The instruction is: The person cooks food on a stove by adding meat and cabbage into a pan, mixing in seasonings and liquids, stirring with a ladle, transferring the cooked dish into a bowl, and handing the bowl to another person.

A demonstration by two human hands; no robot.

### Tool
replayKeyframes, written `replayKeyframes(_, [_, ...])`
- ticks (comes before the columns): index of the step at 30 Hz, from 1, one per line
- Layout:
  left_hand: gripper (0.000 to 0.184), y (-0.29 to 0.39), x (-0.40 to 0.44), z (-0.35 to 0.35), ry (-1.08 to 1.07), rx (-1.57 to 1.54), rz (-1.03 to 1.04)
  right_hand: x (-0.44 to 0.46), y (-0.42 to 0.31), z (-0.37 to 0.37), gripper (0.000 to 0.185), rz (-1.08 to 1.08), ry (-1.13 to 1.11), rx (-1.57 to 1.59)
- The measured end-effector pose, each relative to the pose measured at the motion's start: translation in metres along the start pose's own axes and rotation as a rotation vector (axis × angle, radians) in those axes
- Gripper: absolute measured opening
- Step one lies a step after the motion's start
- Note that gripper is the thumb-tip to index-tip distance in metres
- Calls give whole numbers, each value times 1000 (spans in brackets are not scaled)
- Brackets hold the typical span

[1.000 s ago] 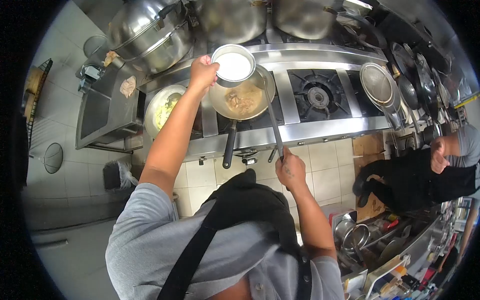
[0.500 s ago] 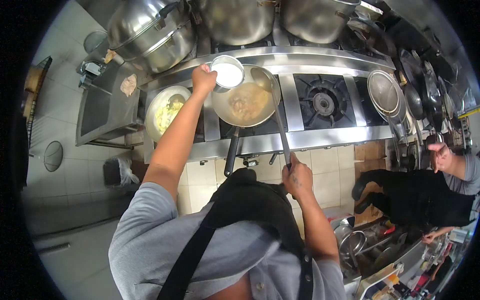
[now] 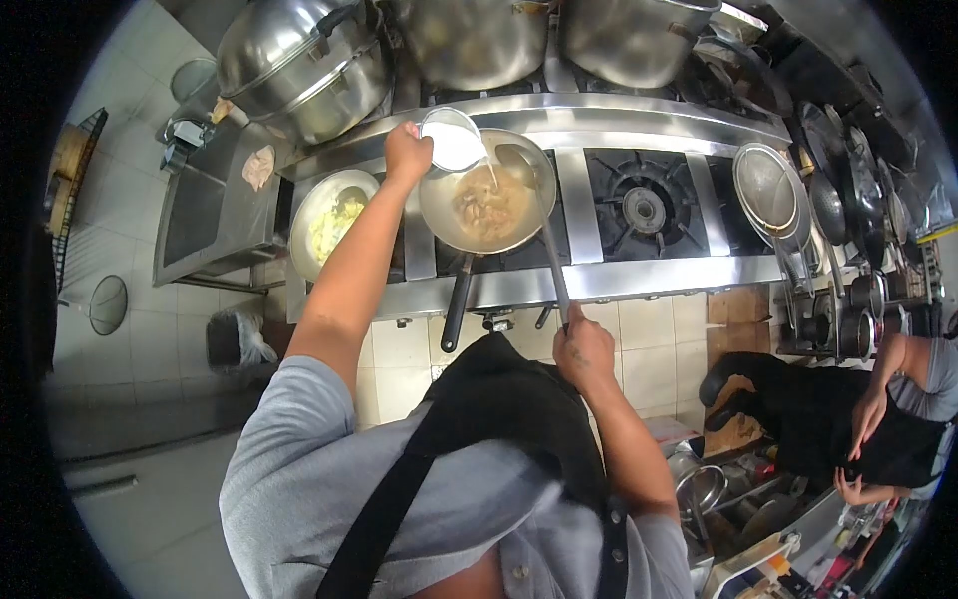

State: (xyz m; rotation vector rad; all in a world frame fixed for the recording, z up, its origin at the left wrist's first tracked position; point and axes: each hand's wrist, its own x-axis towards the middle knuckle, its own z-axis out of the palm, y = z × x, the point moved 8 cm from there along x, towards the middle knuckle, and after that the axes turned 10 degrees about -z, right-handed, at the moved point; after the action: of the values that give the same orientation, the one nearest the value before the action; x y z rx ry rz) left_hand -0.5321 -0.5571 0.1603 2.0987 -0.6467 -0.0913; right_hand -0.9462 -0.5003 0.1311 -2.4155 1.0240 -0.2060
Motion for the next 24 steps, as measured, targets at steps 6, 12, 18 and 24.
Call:
replayKeyframes(6, [16,-1,-1,-9,-7,-19,-49,-6,-4,7,22,228,-115,661])
replayKeyframes(12, [18,-7,-2,-12,6,-91,-54,1,0,-2,24,6,70,185])
replayKeyframes(18, [20,-1,-2,-16,-25,-46,-68,-4,21,23,30,160,-109,527])
replayKeyframes(24, [20,1,-6,-20,-31,-5,-62,0,6,3,23,108,13,279])
